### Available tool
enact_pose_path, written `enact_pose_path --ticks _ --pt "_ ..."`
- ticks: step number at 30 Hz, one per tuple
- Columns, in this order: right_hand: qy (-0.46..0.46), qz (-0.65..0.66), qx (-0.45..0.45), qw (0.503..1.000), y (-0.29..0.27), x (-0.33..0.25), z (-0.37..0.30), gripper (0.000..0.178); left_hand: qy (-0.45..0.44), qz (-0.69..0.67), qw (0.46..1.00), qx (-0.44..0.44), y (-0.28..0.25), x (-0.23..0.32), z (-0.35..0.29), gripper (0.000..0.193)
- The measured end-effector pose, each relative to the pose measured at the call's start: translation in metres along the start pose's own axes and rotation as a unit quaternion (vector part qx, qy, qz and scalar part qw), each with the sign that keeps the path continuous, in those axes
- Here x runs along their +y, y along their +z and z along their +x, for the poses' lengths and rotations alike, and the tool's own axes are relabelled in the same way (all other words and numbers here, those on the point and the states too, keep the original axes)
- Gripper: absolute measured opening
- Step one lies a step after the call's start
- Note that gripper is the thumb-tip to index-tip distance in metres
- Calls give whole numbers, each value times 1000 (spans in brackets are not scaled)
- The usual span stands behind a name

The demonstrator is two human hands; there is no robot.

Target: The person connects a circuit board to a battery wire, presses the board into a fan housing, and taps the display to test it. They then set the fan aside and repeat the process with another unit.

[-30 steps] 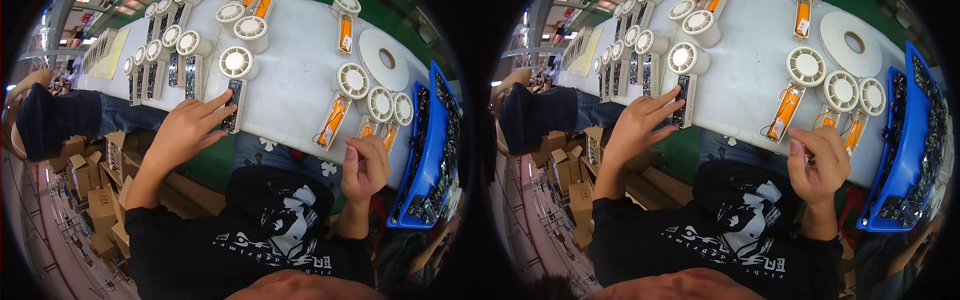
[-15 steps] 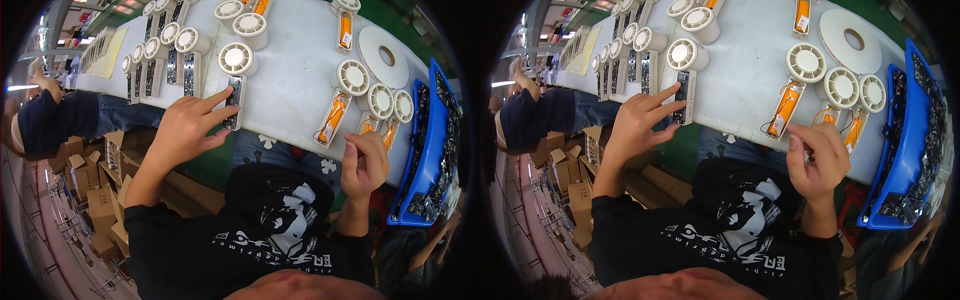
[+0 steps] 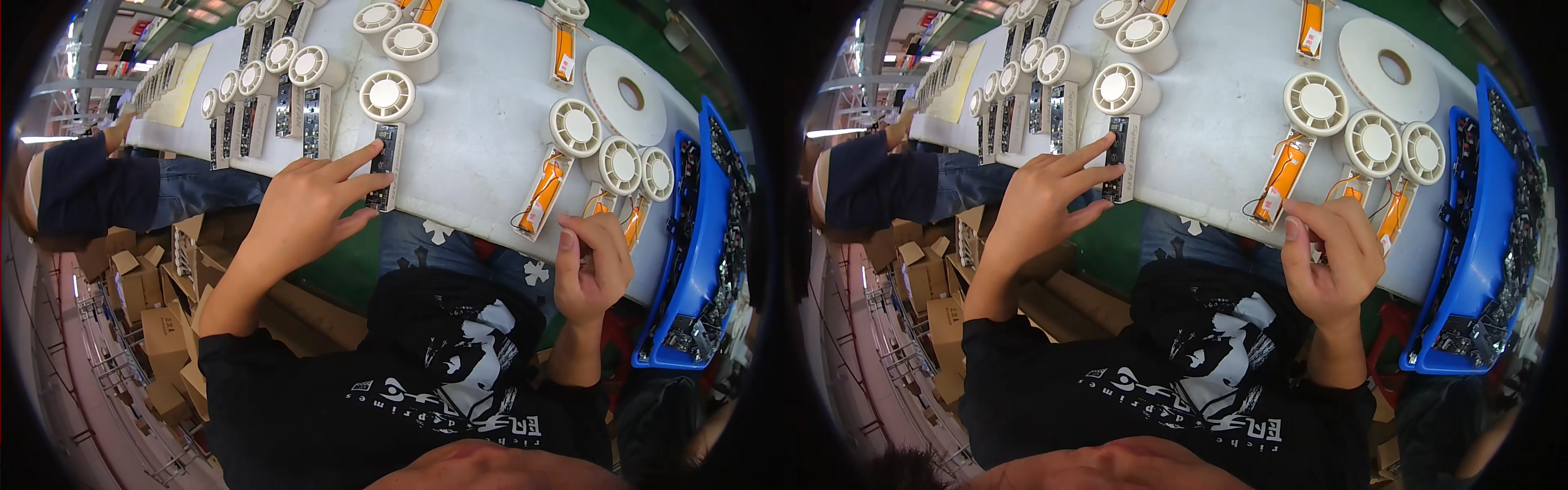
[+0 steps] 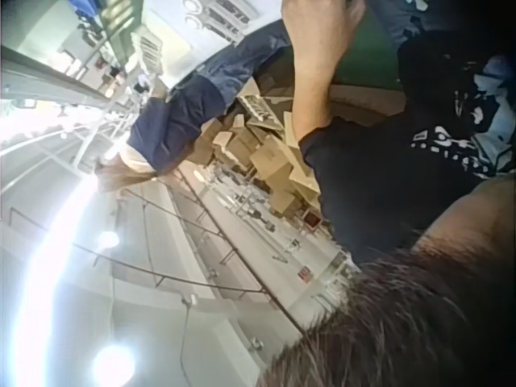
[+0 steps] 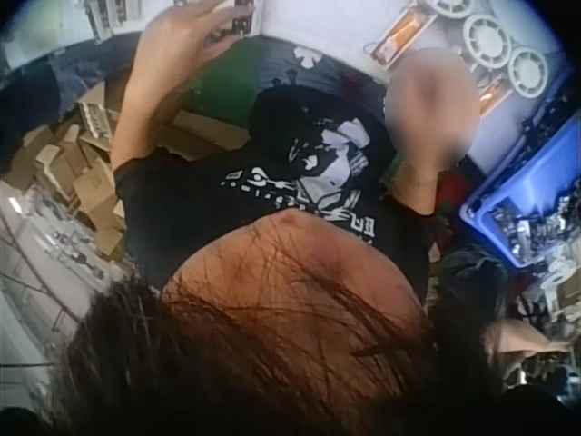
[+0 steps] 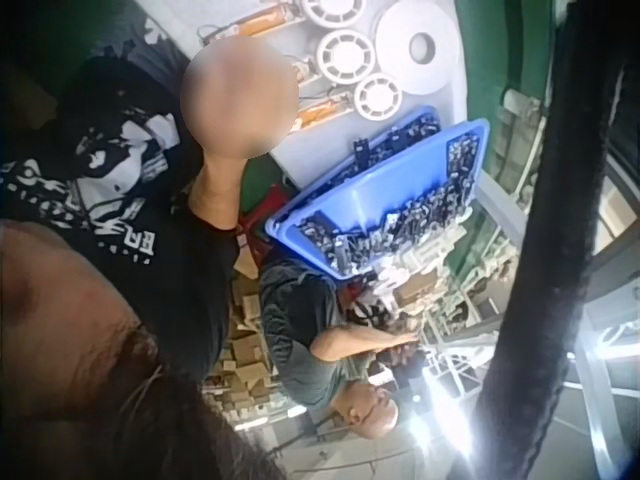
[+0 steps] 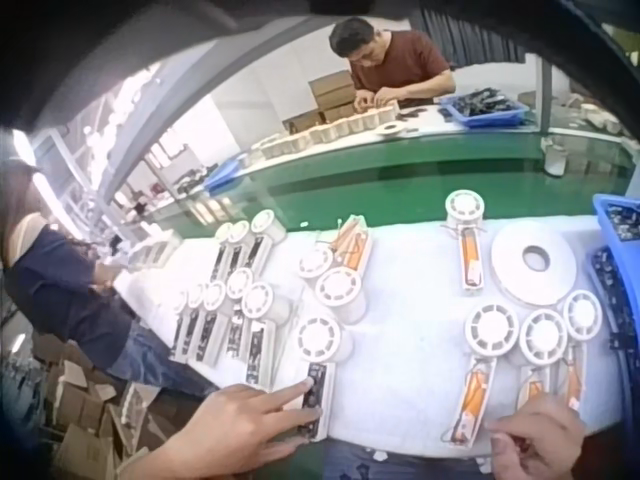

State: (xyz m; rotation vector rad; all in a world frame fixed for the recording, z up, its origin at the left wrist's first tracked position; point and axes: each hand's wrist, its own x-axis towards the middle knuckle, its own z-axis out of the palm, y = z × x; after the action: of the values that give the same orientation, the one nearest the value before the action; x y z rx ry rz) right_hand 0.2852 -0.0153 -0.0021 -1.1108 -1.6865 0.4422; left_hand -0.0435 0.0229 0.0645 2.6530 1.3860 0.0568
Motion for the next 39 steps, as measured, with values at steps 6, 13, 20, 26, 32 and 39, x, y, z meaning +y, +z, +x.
enact_pose_path --ticks 6,13,20,26,32,39 --pt "-13 5 7 1000 2 1 0 11 -14 4 1000 -10 -1 3 1 39" --pt "-21 -7 21 1000 6 1 1 18 -40 19 999 -10 3 15 2 37" --pt "-35 10 42 998 0 -2 1 12 -115 -77 984 115 45 30 -2 29" --pt "-33 8 27 999 -5 -5 0 11 -148 -82 951 259 66 35 10 33" --pt "-60 11 82 995 -7 8 -3 18 -337 -429 819 179 22 24 -9 34" --pt "-66 22 85 994 -4 10 0 18 -121 -475 793 361 -6 17 25 38"
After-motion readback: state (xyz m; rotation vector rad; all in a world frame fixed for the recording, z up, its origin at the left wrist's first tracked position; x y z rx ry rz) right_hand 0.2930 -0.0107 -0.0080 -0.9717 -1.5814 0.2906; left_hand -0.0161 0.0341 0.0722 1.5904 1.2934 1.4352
